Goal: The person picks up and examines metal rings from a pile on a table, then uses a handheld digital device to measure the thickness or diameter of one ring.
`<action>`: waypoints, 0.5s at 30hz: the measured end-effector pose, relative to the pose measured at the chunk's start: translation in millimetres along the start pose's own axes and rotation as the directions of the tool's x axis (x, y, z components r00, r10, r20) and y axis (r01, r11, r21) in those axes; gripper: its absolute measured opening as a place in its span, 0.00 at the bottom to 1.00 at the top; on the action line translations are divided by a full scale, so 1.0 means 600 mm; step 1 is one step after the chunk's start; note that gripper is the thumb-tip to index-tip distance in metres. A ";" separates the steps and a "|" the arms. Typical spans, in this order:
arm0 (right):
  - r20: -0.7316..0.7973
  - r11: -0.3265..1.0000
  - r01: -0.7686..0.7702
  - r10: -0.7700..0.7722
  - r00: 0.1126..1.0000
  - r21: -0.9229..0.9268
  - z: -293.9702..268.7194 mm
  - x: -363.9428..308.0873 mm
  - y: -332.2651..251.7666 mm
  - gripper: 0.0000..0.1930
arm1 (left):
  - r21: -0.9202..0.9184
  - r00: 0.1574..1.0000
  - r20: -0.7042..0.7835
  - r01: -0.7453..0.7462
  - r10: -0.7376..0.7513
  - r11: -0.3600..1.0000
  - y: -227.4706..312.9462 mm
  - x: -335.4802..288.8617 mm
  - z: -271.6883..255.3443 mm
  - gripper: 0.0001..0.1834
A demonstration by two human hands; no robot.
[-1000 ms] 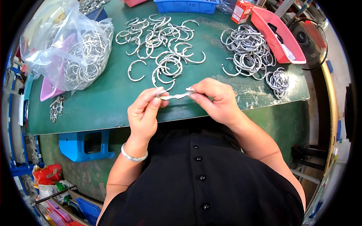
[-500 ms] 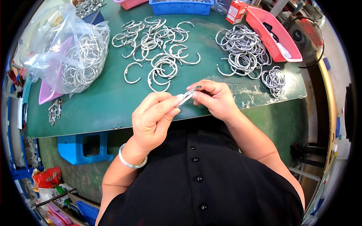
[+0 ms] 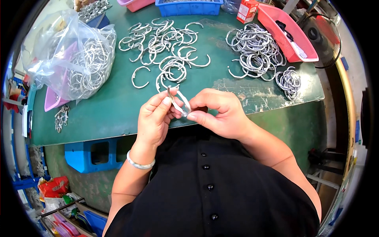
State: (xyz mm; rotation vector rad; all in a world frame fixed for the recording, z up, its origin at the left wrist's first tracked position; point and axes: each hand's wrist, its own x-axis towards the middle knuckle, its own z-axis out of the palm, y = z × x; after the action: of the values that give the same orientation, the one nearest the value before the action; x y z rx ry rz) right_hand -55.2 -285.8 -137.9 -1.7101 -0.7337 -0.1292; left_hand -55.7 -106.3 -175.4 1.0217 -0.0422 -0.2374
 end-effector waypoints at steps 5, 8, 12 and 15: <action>-0.017 1.000 0.010 -0.010 1.000 0.004 0.005 0.004 -0.009 0.07 | -0.052 0.994 0.050 0.099 -0.097 0.994 -0.003 0.000 0.006 0.14; -0.022 1.000 0.029 -0.029 0.999 -0.001 0.005 0.003 -0.010 0.07 | -0.093 0.986 0.056 0.159 -0.154 0.983 -0.008 -0.001 0.006 0.14; -0.055 1.000 0.005 -0.003 0.998 0.031 0.001 -0.004 -0.012 0.07 | -0.086 0.982 0.085 0.173 -0.166 0.981 -0.009 0.000 0.014 0.14; -0.105 0.999 -0.012 0.015 0.994 0.034 -0.008 -0.009 -0.014 0.06 | -0.066 0.979 0.073 0.194 -0.189 0.979 -0.007 0.004 0.031 0.14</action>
State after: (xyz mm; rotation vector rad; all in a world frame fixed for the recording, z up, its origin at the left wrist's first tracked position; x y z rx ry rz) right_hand -62.7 -291.4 -132.2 -1.6628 -0.6430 -0.1948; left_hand -56.7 -124.7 -169.1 0.9451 0.0049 -0.4457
